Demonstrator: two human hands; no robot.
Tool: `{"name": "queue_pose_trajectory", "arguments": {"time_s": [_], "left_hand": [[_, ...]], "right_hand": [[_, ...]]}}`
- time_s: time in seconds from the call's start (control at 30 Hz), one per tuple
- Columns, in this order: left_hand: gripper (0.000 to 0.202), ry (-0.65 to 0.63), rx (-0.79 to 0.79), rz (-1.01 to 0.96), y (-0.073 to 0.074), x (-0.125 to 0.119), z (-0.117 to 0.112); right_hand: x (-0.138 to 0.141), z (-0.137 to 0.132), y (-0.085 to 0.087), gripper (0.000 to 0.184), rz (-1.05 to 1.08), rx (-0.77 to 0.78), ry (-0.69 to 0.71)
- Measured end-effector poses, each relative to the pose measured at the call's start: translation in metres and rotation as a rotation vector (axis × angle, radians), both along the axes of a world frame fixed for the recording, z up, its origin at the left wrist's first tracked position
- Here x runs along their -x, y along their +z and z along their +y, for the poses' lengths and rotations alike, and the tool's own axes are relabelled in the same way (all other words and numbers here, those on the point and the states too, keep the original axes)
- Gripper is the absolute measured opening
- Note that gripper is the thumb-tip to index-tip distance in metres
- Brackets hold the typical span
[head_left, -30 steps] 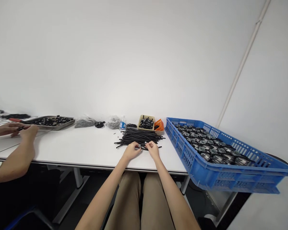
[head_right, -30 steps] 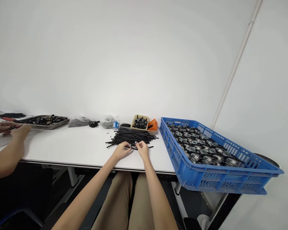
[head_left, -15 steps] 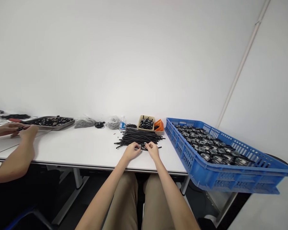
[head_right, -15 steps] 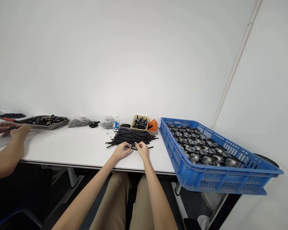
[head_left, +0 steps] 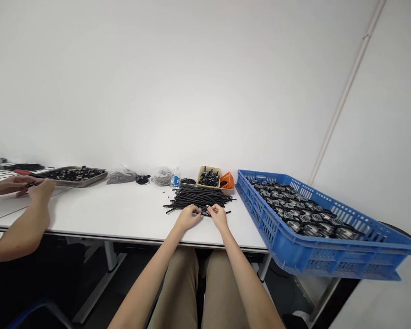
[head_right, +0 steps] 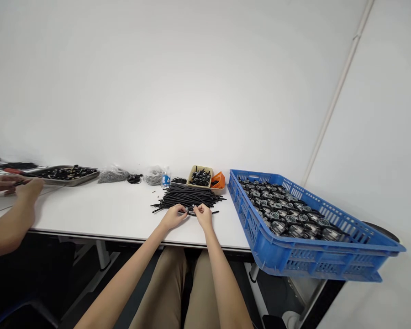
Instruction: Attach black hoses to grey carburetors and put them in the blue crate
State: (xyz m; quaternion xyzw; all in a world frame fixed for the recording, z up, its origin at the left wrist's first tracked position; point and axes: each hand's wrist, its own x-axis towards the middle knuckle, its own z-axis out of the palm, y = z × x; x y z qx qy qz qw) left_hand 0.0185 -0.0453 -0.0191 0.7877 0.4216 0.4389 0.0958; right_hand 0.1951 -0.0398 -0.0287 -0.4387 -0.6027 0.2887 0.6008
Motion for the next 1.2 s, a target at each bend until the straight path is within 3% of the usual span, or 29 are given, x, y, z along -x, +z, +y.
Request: {"name": "queue_pose_trajectory", "arguments": {"time_s": [1.2], "left_hand": [[0.011, -0.002, -0.008, 0.004, -0.0030, 0.0007, 0.0024]], "right_hand": [[0.0003, 0.0002, 0.0003, 0.033, 0.012, 0.009, 0.012]]}}
